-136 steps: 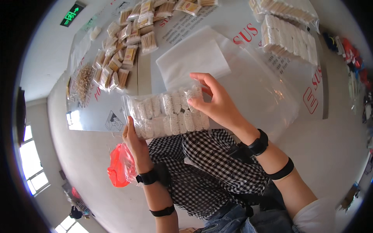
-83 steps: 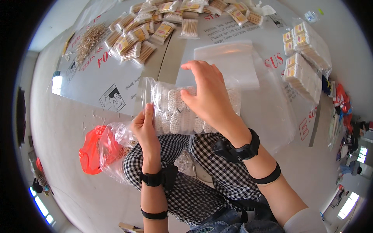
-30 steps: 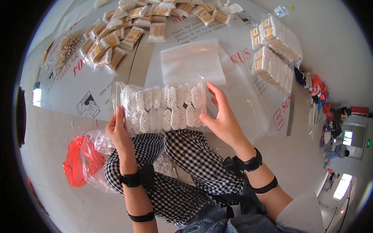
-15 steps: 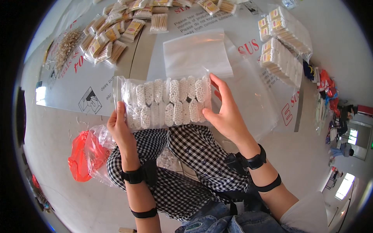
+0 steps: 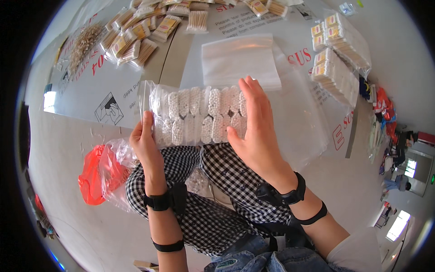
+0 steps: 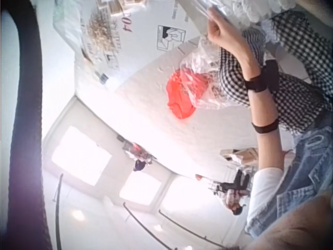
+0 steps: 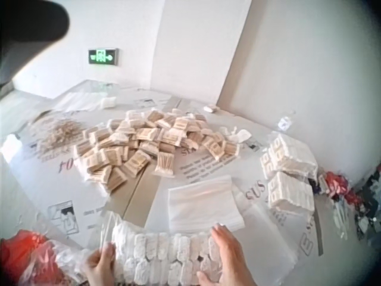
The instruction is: Packing bundles of cotton swabs into plastic bags.
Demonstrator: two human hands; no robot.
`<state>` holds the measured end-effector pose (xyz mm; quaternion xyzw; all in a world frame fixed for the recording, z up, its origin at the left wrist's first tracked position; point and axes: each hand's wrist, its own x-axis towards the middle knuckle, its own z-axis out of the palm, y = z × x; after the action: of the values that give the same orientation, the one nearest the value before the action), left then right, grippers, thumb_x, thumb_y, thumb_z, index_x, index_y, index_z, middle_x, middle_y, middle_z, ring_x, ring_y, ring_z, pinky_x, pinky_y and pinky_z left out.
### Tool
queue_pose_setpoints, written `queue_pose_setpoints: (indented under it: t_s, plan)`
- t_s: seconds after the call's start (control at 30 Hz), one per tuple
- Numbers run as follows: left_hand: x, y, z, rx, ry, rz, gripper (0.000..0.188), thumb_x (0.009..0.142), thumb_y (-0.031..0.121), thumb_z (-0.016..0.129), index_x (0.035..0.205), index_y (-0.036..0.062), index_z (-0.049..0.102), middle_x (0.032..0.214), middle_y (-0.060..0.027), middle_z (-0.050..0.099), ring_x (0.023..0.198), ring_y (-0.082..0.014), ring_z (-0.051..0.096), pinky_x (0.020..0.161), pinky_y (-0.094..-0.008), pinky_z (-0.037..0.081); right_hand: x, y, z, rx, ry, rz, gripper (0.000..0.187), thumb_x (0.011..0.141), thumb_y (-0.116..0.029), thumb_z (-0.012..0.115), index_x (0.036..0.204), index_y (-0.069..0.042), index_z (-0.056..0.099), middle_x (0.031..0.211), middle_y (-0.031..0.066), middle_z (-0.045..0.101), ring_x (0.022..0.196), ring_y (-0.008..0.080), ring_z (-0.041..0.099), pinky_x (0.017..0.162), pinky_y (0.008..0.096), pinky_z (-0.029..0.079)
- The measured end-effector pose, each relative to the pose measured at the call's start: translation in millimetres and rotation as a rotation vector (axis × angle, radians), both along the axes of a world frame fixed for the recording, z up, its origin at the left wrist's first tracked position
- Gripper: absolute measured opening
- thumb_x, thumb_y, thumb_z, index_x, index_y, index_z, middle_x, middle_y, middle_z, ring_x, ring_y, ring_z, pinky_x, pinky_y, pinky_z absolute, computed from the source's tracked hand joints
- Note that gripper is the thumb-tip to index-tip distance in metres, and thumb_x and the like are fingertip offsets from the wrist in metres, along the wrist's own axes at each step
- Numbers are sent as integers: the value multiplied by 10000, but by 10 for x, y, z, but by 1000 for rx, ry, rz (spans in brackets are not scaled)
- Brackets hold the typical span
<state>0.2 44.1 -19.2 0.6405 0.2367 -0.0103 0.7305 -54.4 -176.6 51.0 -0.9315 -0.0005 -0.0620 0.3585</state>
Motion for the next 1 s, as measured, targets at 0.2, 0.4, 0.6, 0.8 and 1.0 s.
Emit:
queue_pose_setpoints:
  t_s: [0.2, 0.4, 0.6, 0.8, 1.0]
  plan:
    - [9, -36, 38, 46, 5, 46, 314, 957, 280, 674, 982, -26, 739, 691, 95, 536, 579, 0, 350, 519, -197, 230, 35, 58, 33, -32, -23, 10, 846, 756, 39, 665, 1503, -32, 274, 1542, 208, 284, 1440, 409, 253, 1169, 489, 250]
    - [12, -36, 106, 51, 35, 39, 339, 951, 305, 681, 985, -27, 743, 653, 103, 491, 553, 1, 305, 501, -209, 188, 154, 275, 117, -42, -77, 50, 838, 749, 49, 691, 1490, -32, 308, 1544, 185, 291, 1456, 347, 261, 1178, 440, 259]
    - [0, -26, 134, 42, 41, 22, 327, 973, 271, 651, 1007, -41, 742, 712, 69, 566, 622, -4, 408, 548, -186, 285, 185, 337, 37, -74, -62, 59, 807, 756, 32, 697, 1472, -26, 329, 1539, 195, 293, 1446, 378, 266, 1167, 463, 269]
    - [-2, -18, 136, 63, 25, -19, 333, 978, 275, 640, 1002, -40, 743, 698, 75, 551, 634, -9, 403, 558, -193, 285, 215, 383, 87, -100, -89, 86, 835, 745, 22, 693, 1481, -48, 304, 1525, 199, 295, 1436, 418, 264, 1161, 579, 209]
    - [1, -25, 115, 74, 10, -2, 354, 955, 308, 669, 982, -38, 744, 664, 97, 516, 560, -2, 324, 508, -210, 208, 295, 556, 82, -51, -104, 140, 826, 744, 25, 698, 1473, -36, 313, 1526, 199, 293, 1439, 415, 262, 1163, 578, 210]
